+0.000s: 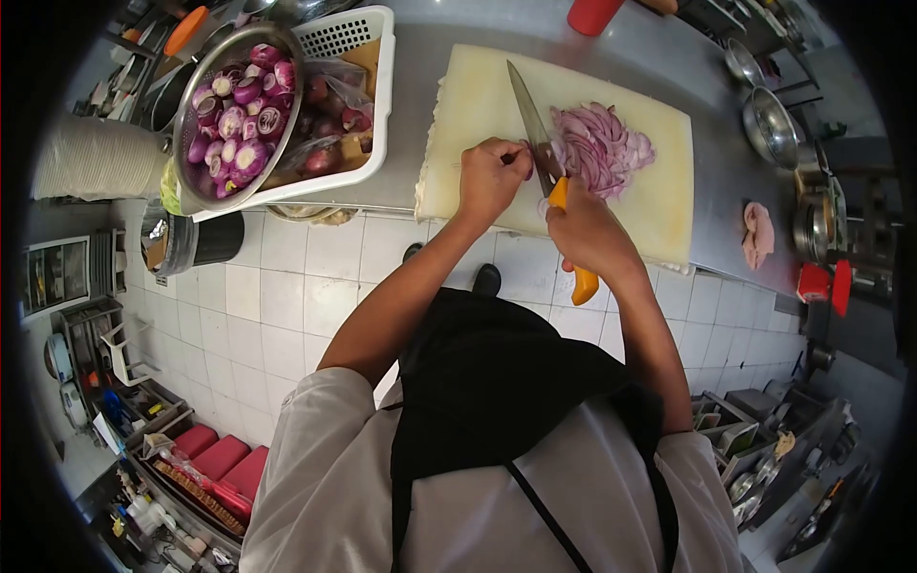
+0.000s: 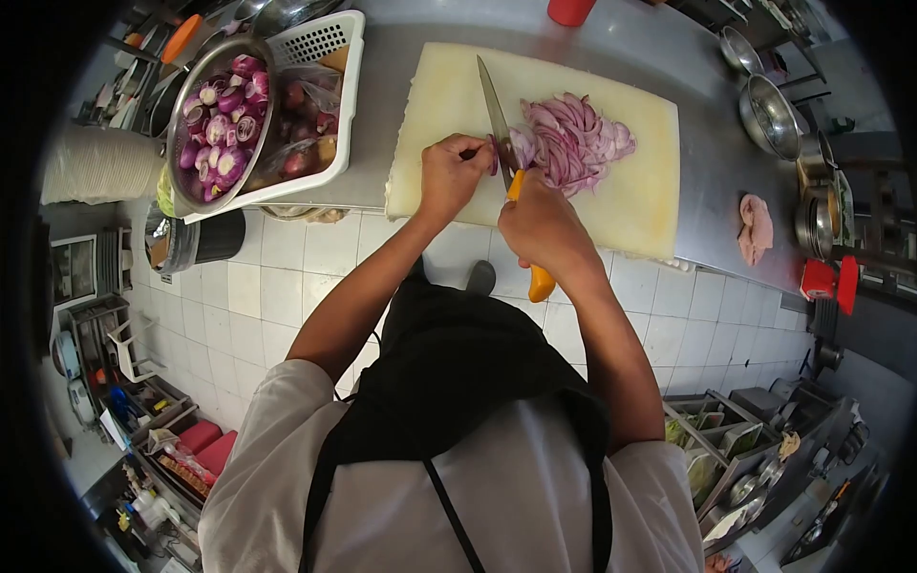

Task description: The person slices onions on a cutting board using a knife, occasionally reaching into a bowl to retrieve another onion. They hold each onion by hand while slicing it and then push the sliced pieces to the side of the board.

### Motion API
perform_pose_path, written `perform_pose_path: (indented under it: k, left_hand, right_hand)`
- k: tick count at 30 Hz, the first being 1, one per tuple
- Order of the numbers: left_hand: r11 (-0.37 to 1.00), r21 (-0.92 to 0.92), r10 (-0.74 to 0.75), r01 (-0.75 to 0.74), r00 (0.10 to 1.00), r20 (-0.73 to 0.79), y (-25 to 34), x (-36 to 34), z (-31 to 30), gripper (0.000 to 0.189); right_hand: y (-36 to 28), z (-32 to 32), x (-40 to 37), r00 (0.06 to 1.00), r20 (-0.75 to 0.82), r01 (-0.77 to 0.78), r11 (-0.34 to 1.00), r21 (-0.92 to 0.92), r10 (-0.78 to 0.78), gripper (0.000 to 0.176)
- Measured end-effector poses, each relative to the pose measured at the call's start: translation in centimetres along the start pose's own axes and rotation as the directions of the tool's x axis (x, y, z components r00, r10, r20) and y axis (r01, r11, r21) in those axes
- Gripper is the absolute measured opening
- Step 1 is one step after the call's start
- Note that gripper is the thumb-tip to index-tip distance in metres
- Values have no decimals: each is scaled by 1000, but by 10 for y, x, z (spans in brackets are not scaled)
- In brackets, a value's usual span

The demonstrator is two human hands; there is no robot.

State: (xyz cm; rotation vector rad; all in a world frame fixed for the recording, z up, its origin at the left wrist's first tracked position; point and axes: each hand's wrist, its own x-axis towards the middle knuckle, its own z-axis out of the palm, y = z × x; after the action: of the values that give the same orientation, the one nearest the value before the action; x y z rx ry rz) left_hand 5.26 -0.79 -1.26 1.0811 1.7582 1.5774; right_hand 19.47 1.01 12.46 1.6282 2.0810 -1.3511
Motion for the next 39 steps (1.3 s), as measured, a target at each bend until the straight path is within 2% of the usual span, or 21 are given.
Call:
perform_pose_path:
  k: [6,9,12,24,30,33,39]
  left_hand:
    - [999,-5,-38,38,999,0,2,0,0,13]
    - [1000,-4,-19,19,1000,-9,-3,0,2,13]
    - [1000,-10,-21,21,1000,-1,-6,1,2,13]
    - [999,-37,-22,22,1000,-5,-4,-1,2,12]
    - [1000,9,0,0,1000,-22,-10,0,3,13]
    - [1000,10,-26,26,1000,-15,-11,0,4,13]
    - [999,40,6,-5,999,-44,-13,-1,5,16]
  right_hand:
    - [-5,-5,-3,999,19,-34,999,-8,34,45]
    - [-3,0,-4,999,-35,0,1000,25,0,28]
    - [0,1,1,999,8,-32,999,-5,32,39]
    - [6,15,9,998,-56,16,999,-30,-17,32]
    - [31,38,35,976,-170,118,984,-133,-140,30]
    - [30,37,33,977,-162,117,985,-130,-137,30]
    - [47,65,57,936,-270,203,974,-102,-224,29]
